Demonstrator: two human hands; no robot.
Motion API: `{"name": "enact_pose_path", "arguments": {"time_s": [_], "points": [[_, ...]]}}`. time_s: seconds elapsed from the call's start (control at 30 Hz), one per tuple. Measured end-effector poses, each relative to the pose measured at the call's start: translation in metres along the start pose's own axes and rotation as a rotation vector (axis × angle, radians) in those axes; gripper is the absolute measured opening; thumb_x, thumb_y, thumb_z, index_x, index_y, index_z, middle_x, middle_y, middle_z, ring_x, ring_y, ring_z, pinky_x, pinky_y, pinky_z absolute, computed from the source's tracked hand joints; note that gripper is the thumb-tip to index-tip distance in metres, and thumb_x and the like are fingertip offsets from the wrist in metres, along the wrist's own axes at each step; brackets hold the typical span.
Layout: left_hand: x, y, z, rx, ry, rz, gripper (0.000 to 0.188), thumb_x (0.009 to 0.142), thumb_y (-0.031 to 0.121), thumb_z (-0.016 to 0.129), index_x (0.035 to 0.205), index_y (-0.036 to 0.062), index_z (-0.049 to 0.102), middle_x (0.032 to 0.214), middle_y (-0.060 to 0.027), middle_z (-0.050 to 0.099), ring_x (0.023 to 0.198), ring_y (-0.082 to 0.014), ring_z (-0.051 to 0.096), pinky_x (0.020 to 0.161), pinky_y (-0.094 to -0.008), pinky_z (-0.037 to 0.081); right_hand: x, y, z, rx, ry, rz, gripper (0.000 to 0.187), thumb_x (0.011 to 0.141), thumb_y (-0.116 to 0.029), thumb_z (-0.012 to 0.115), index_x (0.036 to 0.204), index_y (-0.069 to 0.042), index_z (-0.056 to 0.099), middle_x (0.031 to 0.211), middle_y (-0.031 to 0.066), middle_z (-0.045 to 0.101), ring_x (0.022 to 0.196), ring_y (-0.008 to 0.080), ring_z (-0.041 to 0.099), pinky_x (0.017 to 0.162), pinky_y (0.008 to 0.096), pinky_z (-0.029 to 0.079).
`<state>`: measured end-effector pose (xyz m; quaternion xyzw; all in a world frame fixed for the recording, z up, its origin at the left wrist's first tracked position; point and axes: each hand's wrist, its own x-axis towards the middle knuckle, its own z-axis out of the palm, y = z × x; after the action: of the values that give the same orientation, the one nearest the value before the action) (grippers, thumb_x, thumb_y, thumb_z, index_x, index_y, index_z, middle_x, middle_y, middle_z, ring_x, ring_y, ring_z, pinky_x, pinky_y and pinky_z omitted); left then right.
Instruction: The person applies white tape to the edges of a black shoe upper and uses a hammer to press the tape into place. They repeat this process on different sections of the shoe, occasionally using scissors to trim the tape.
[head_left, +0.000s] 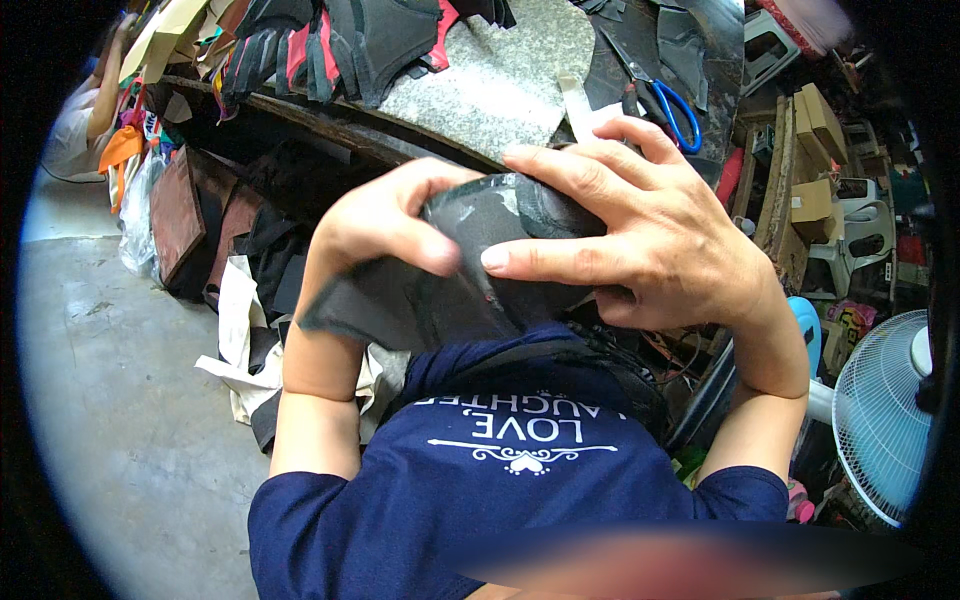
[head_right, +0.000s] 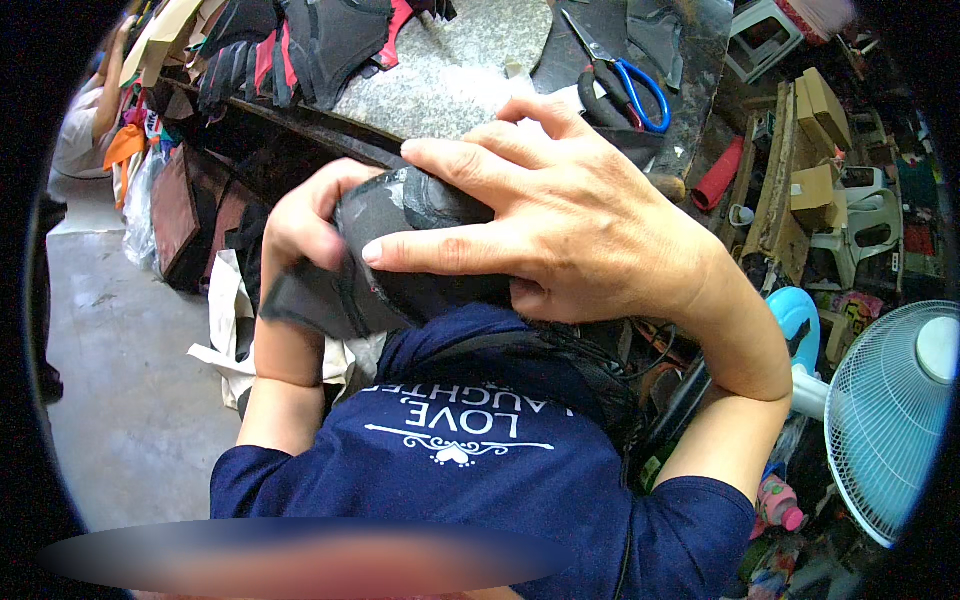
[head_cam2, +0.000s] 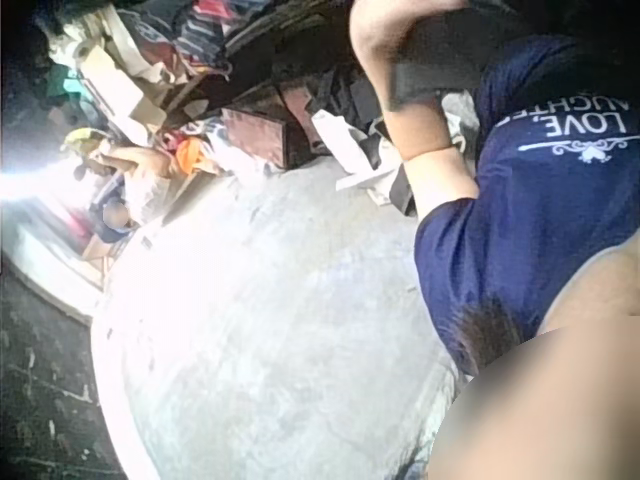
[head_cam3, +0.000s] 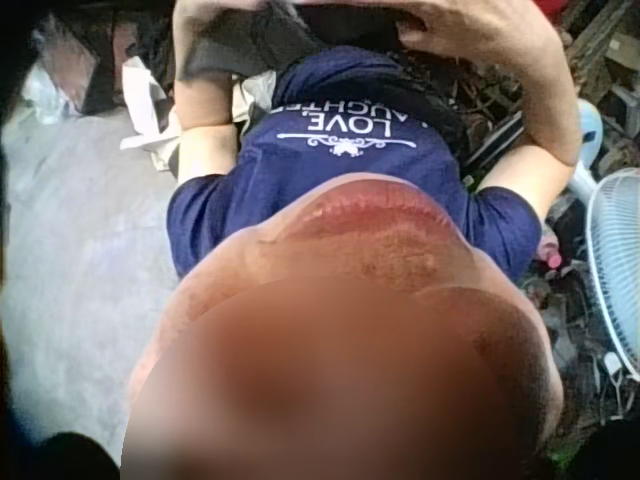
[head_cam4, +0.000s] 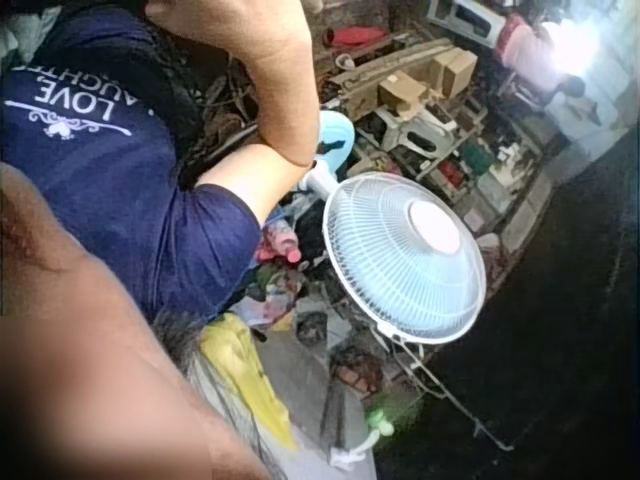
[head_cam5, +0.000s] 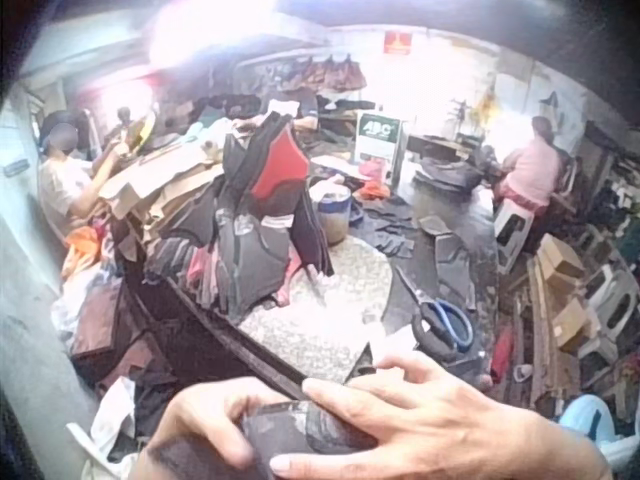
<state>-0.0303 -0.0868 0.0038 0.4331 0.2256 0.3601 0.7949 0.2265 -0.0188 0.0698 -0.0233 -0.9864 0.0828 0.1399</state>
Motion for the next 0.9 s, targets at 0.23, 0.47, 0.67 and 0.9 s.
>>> {"name": "enact_pose_path", "arguments": {"time_s": [0.23, 0.47, 0.67, 0.9], "points": [[-0.01, -0.026, -0.01, -0.082, 0.452, 0.27, 0.036, 0.082, 0.009, 0.074, 0.113, -0.0044, 0.063, 0.105, -0.0115, 0.069, 0.093, -0.0172, 0.066, 0.089, -0.0319, 0.052, -0.022, 0.084, 0.012, -0.432, 0.354, 0.411, 0.046, 0.078, -0.02, 0.073, 0.123, -0.019, 0.062, 0.119, 0.0104, 0.063, 0.11, 0.0275, 0.058, 0.091, 0.0376, 0.049], [0.007, -0.05, -0.021, -0.389, 0.638, 0.327, 0.033, 0.086, 0.015, 0.071, 0.112, -0.0032, 0.063, 0.105, -0.0104, 0.069, 0.092, -0.0168, 0.067, 0.087, -0.0312, 0.052, -0.039, 0.111, 0.046, -0.167, 0.19, 0.757, 0.036, 0.09, -0.044, 0.06, 0.094, -0.01, 0.072, 0.087, 0.0118, 0.068, 0.083, 0.028, 0.067, 0.073, 0.038, 0.052], [0.023, -0.05, -0.018, -0.259, 0.681, 0.288, 0.027, 0.09, 0.015, 0.066, 0.112, -0.0012, 0.063, 0.106, -0.0093, 0.069, 0.095, -0.0177, 0.067, 0.088, -0.0317, 0.052, -0.005, 0.103, 0.063, -0.078, 0.036, 0.88, 0.037, 0.091, -0.042, 0.062, 0.094, -0.007, 0.071, 0.083, 0.0103, 0.068, 0.075, 0.0233, 0.065, 0.068, 0.0353, 0.05], [0.03, -0.052, -0.014, -0.27, 0.736, 0.324, 0.027, 0.088, 0.013, 0.067, 0.112, 0.0011, 0.063, 0.106, -0.0074, 0.069, 0.094, -0.0166, 0.067, 0.087, -0.0301, 0.051, 0.009, 0.086, 0.058, 0.231, 0.484, 0.545, 0.015, 0.089, -0.014, 0.071, 0.084, -0.003, 0.063, 0.07, -0.004, 0.057, 0.066, 0.0035, 0.051, 0.058, 0.0205, 0.043]]}}
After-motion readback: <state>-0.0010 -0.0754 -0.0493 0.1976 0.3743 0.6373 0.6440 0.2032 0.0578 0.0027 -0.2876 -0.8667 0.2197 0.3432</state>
